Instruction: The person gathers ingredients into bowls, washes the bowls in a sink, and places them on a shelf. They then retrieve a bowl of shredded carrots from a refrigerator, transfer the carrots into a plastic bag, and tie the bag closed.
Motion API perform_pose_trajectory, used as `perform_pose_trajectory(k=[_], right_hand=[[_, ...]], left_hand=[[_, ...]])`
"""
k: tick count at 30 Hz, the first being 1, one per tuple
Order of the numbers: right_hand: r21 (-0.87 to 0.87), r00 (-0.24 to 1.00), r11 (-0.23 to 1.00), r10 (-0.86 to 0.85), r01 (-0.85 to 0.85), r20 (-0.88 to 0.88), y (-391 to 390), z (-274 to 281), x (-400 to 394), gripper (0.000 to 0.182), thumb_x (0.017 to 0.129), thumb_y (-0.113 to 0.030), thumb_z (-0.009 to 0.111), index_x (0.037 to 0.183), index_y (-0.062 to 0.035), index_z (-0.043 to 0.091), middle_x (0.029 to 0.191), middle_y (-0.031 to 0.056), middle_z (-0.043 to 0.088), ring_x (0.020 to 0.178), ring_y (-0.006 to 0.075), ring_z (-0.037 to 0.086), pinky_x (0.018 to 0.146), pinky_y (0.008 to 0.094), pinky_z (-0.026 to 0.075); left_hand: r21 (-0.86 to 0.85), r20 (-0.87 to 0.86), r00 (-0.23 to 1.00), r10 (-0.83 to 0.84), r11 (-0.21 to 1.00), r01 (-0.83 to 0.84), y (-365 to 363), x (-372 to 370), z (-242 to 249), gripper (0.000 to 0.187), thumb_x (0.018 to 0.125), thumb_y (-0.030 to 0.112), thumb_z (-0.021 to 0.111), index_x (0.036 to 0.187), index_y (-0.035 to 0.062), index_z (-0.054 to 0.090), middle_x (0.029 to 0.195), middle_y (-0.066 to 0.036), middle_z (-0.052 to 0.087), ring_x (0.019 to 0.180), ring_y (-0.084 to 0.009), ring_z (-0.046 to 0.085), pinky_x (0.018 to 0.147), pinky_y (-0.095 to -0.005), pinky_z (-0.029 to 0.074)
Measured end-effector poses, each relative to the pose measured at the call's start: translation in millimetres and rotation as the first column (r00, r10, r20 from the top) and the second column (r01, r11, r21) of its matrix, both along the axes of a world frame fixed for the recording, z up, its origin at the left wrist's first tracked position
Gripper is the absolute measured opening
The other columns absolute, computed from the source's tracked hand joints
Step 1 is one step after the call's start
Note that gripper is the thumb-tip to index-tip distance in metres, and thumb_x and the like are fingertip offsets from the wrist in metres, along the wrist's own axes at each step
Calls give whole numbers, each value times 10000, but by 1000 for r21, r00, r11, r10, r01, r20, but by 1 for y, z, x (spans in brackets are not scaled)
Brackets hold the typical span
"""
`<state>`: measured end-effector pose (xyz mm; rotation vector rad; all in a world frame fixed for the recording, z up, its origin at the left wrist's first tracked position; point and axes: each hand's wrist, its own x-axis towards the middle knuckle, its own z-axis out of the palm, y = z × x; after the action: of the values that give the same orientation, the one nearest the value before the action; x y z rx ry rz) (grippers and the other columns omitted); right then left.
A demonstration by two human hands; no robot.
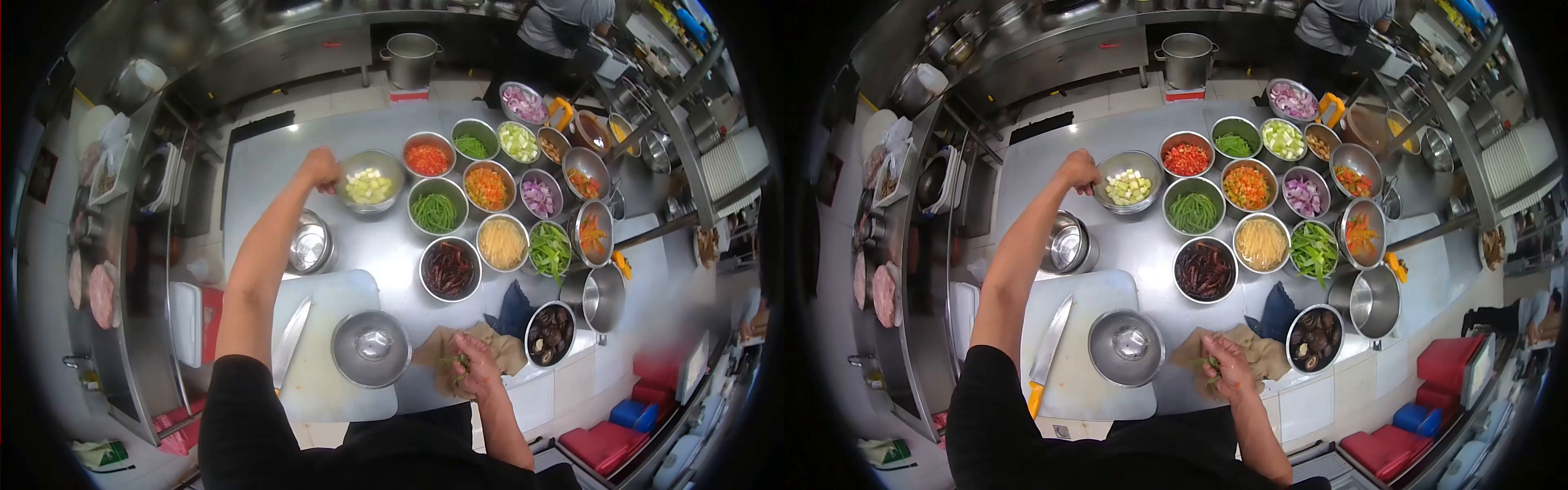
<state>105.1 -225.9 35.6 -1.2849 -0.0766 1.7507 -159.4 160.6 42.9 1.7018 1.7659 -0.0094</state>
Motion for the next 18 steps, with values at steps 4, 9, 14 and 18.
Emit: perform_pose_trajectory(k=[4, 9, 14, 18], right_hand=[[41, 998, 997, 58, -58, 19, 4, -7, 1, 266, 874, -208, 658, 656, -122, 534, 605, -35, 472, 483, 57, 409, 417, 195, 316], [150, 993, 982, 106, -112, 52, 31, -1, -13, 278, 882, -242, 650, 664, -102, 549, 607, -32, 496, 494, 48, 417, 434, 190, 318], [155, 964, 958, 219, -242, 153, 41, 4, -17, 268, 885, -264, 648, 702, -70, 619, 614, -41, 525, 515, 39, 445, 441, 200, 328], [112, 361, 753, 175, -649, 916, 17, -13, -6, 184, 838, -240, 672, 760, -73, 671, 663, 13, 591, 597, 154, 552, 534, 305, 438]], left_hand=[[-191, 382, 918, 103, 981, -31, -5, -26, 11, 79, 715, -26, 612, 787, -55, 595, 617, -130, 607, 449, -191, 601, 395, -301, 502], [-187, 612, 763, 210, 975, -118, -6, -69, 24, 163, 718, -3, 601, 874, -48, 588, 616, -97, 579, 413, -165, 544, 362, -277, 444], [-78, 683, 689, 242, 962, -260, -28, -79, 65, 234, 725, 16, 585, 951, -36, 560, 631, -107, 581, 418, -147, 528, 366, -264, 431], [28, 722, 654, 228, 934, -356, -55, -75, 84, 174, 731, 17, 573, 899, -23, 549, 600, -96, 563, 388, -138, 504, 340, -256, 409]])
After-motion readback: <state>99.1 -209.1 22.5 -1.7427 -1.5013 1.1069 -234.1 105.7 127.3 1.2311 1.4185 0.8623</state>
